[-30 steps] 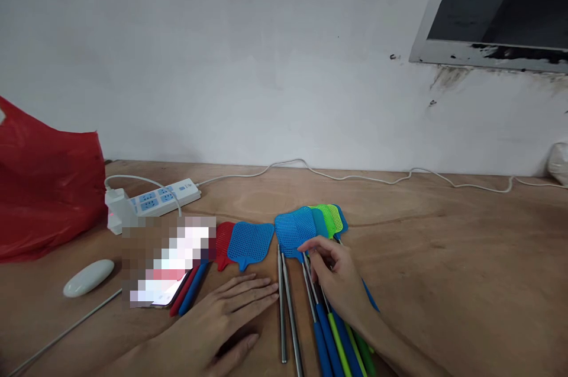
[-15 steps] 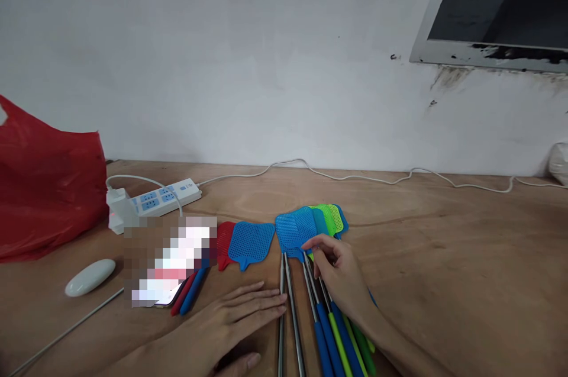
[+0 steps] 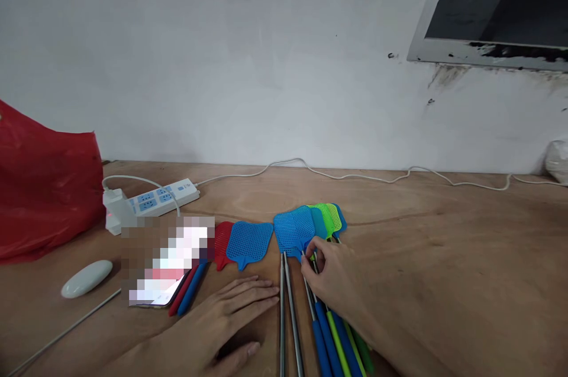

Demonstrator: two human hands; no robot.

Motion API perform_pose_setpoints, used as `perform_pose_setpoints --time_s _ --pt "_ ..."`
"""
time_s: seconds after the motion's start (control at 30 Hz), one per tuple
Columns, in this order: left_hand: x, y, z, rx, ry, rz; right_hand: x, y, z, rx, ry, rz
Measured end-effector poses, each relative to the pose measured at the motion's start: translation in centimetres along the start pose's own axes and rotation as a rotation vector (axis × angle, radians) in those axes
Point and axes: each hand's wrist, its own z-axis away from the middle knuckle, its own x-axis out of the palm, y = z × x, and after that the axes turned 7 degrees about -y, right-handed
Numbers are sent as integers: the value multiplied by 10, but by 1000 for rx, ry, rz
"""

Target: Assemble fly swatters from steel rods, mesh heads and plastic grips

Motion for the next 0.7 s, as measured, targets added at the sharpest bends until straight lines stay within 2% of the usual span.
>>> perform_pose_setpoints --time_s 0.17,0.33,0.53,0.7 --pt "1 0 2 -5 -9 4 -4 -1 1 40 -67 211" --pt "2 -2 3 24 18 31 -1 0 1 28 -44 235" --pt "4 -3 3 20 19 42 0 -2 -2 55 11 -14" --pt "4 -4 3 28 31 55 -6 -7 -7 187 5 -352"
